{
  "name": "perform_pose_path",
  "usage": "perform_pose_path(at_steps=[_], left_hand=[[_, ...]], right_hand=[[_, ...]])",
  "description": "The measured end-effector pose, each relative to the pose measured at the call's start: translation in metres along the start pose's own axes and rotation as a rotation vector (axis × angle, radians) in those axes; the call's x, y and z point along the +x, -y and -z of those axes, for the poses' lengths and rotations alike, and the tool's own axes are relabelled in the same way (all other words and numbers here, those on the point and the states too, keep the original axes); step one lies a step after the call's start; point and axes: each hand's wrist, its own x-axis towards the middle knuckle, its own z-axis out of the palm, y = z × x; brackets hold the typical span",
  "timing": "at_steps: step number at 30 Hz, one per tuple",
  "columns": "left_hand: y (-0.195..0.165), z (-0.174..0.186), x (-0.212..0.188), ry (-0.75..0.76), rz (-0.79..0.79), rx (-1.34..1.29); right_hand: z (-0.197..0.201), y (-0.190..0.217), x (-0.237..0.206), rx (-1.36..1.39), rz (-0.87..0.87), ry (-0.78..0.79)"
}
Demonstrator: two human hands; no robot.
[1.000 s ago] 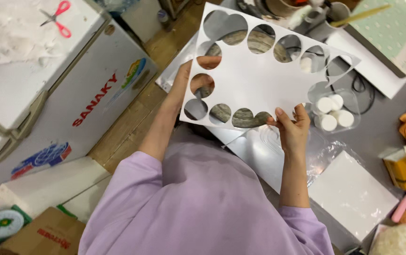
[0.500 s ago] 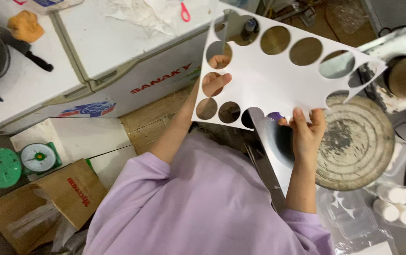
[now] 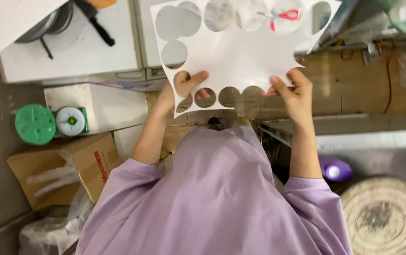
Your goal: The person handles small white discs, places them into a plastic container, and then uses a purple circular cutter to cut discs from a white sheet. They also use scissors to trim the sheet and arrange the cut discs.
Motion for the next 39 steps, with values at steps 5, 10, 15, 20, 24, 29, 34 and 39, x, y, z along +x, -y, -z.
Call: perform_pose_path(at_steps=[5,10,15,20,24,29,34,39], left_hand=[[-0.020,0.073,0.005,-0.474,-0.460,-0.078],[-0.046,0.028,0.037,-0.382,-0.294,0.195],[-0.059,-0.012,0.110,-0.585,-0.101,0.168],[-0.034,-0.015,0.160,-0.428,-0.414,-0.306],[-0.007,-0.018,0.181,-0.487,-0.346,-0.234],[0.001,-0.001,0.179,-0.809,-0.251,-0.008],[-0.012,0.009,0.151,-0.792,-0.221,-0.038],[-0.037,0.004,0.133,-0.763,-0.298,-0.131]], right_hand=[[0.002,0.004,0.068,0.064,0.013,-0.020],[0.002,-0.003,0.123,0.044,0.066,-0.021],[0.011,-0.024,0.174,-0.014,0.103,0.076],[0.026,-0.040,0.210,-0.056,0.088,0.167],[0.039,-0.047,0.240,-0.027,0.034,0.275],[0.060,-0.081,0.252,-0.647,-0.023,0.246],[0.049,-0.149,0.250,-1.283,-0.177,0.125],[0.072,-0.162,0.255,-1.238,-0.021,0.208]])
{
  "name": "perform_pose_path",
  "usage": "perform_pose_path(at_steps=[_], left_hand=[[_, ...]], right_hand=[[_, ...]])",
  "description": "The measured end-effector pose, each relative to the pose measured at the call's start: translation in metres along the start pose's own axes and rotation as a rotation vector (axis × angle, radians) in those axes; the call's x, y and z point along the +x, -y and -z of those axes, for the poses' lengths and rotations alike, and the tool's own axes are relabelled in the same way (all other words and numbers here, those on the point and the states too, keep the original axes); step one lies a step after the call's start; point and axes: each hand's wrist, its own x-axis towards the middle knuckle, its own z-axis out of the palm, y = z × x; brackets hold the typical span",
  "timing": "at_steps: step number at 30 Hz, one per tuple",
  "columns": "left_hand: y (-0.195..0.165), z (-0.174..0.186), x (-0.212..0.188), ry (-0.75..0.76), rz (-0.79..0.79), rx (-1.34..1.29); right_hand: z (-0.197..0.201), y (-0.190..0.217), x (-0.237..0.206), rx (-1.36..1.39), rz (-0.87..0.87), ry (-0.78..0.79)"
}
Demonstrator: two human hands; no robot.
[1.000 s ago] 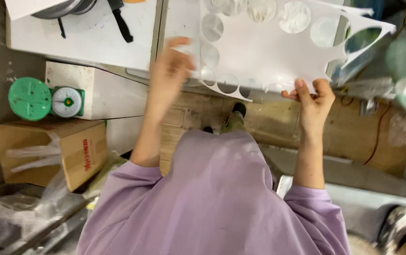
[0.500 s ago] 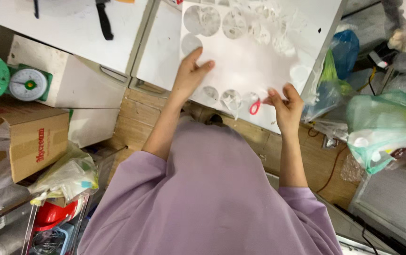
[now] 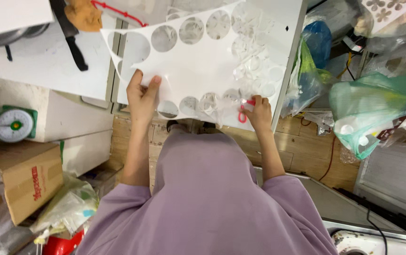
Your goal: The person handles small white discs, places them into a plastic container, and then uses a purple circular cutter to cut discs from a white sheet. They also use scissors to trim the sheet and arrange the cut discs.
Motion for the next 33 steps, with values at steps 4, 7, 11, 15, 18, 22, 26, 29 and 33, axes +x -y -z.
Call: perform_pose_path(at_steps=[4,7,11,15,18,22,26,29,33], left_hand=[[-0.019,-0.004,-0.003,0.043,-0.014,-0.104],[-0.029,-0.007,-0.005,0.067,-0.013,-0.196],[-0.037,-0.010,-0.005,0.073,0.013,-0.261],[-0.041,-0.014,-0.005,0.079,-0.057,-0.360],[-0.043,-0.017,-0.006,0.078,-0.110,-0.293],[-0.046,-0.019,-0.004,0.078,-0.114,-0.242],[-0.043,-0.016,-0.001,0.051,-0.133,-0.255],[-0.037,-0.011,0.003,-0.007,-0.136,-0.207],[-0.027,-0.007,0.012,-0.079,-0.139,-0.146]], right_hand=[[0.006,-0.002,-0.012,-0.131,0.087,-0.030],[0.014,-0.008,-0.015,-0.072,0.176,-0.046],[0.029,-0.026,-0.016,0.104,0.341,-0.027],[0.033,-0.031,-0.020,0.099,0.506,-0.097],[0.034,-0.028,-0.018,0.035,0.475,0.024],[0.054,-0.023,-0.005,-0.113,0.458,0.134],[0.109,-0.011,0.005,0.030,0.450,0.205],[0.163,-0.001,-0.002,0.322,0.306,0.214],[0.180,0.034,-0.013,0.526,0.394,0.188]])
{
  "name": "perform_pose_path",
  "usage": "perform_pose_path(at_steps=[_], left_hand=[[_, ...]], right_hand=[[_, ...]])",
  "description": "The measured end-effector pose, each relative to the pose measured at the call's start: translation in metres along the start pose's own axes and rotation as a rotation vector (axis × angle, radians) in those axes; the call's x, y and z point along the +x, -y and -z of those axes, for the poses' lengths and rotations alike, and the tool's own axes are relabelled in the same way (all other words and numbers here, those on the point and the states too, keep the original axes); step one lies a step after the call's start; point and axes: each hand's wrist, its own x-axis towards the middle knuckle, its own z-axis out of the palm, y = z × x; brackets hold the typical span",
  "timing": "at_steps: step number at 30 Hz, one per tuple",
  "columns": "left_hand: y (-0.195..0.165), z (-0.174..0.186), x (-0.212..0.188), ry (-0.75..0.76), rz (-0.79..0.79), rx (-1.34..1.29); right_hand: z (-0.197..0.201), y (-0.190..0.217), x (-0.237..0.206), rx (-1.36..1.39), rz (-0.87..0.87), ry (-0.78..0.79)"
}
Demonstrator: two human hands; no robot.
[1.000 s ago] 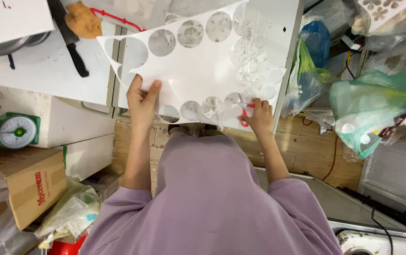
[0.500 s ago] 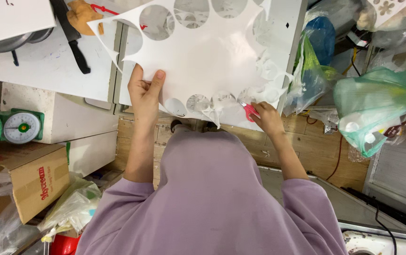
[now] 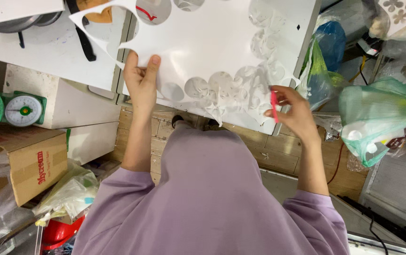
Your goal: The person handles small white discs, places them into a plastic container, and then uses a purple circular cutter to cut discs from a white sheet. They also use scissors to trim the sheet and arrange the cut discs.
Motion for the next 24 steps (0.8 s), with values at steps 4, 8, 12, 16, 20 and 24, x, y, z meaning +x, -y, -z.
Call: perform_pose_path(at_steps=[4,8,12,16,20,24], left_hand=[[0.007,0.000,0.004,-0.008,-0.082,-0.019],[0.008,0.000,0.002,-0.025,-0.091,0.038],[0.003,0.000,0.003,-0.047,-0.076,0.046],[-0.001,-0.002,0.006,-0.030,-0.079,0.038],[0.000,-0.009,0.008,0.007,-0.089,0.024],[0.003,-0.013,0.010,0.058,-0.110,0.039]], right_hand=[[-0.013,0.009,0.005,-0.411,-0.269,0.090],[-0.009,0.000,0.009,-0.674,-0.394,0.163],[0.016,-0.004,0.009,-0.418,-0.582,0.187],[0.023,0.002,0.005,0.290,-0.231,0.161],[0.002,0.015,0.012,0.604,0.049,0.196],[-0.005,0.025,0.019,0.634,0.091,0.090]])
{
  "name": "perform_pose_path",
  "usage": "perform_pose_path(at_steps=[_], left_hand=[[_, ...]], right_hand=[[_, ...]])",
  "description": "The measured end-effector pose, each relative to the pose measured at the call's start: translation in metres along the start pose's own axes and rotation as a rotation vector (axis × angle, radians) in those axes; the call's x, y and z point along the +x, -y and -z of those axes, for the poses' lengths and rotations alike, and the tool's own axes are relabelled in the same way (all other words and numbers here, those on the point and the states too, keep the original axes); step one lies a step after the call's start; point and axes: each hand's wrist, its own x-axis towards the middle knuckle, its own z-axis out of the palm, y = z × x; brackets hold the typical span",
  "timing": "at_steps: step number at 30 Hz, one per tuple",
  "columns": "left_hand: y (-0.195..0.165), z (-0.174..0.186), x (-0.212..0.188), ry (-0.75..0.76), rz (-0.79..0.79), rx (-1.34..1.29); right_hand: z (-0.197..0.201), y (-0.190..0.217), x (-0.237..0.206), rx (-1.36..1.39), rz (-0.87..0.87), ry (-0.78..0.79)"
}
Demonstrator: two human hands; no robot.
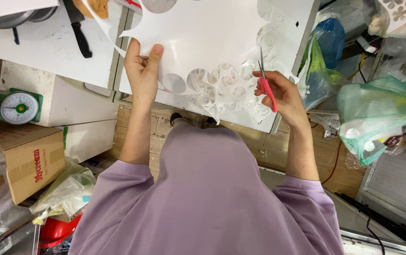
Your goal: The person handles small white discs, places them into a plastic container, and then uses a purple circular cutter to cut discs from a white sheet. They also use scissors to trim the sheet and arrange the cut discs.
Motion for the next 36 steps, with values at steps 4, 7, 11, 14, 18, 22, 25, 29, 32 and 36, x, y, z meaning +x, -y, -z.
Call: perform_pose_path(at_steps=[4,7,11,14,18,22,25,29,32,36], left_hand=[[0.001,0.001,0.002,-0.014,0.008,-0.022],[-0.001,0.005,0.001,-0.020,0.033,-0.045],[-0.004,0.006,0.000,-0.036,0.013,-0.059],[-0.004,0.005,0.001,-0.035,0.020,-0.082],[-0.002,0.002,0.003,-0.002,0.011,-0.077],[-0.001,0.001,0.003,-0.005,0.003,-0.064],[-0.003,0.001,0.004,-0.004,0.003,-0.071],[-0.005,0.000,0.005,-0.003,0.014,-0.087],[-0.007,0.000,0.004,-0.024,0.013,-0.057],[-0.009,-0.002,0.001,-0.029,0.030,-0.026]], right_hand=[[-0.003,0.004,0.006,0.010,-0.038,-0.077],[-0.007,0.004,0.007,0.008,-0.037,-0.087],[-0.012,0.005,0.004,0.013,0.008,-0.068],[-0.014,0.007,0.005,0.021,0.009,-0.057],[-0.013,0.005,0.007,0.031,0.017,-0.068],[-0.012,-0.006,0.007,0.046,0.053,-0.111],[-0.013,-0.016,0.007,0.042,0.048,-0.151],[-0.015,-0.023,0.008,0.023,-0.012,-0.205],[-0.019,-0.021,0.009,0.054,0.007,-0.204],[-0.018,-0.009,0.015,0.054,0.098,-0.115]])
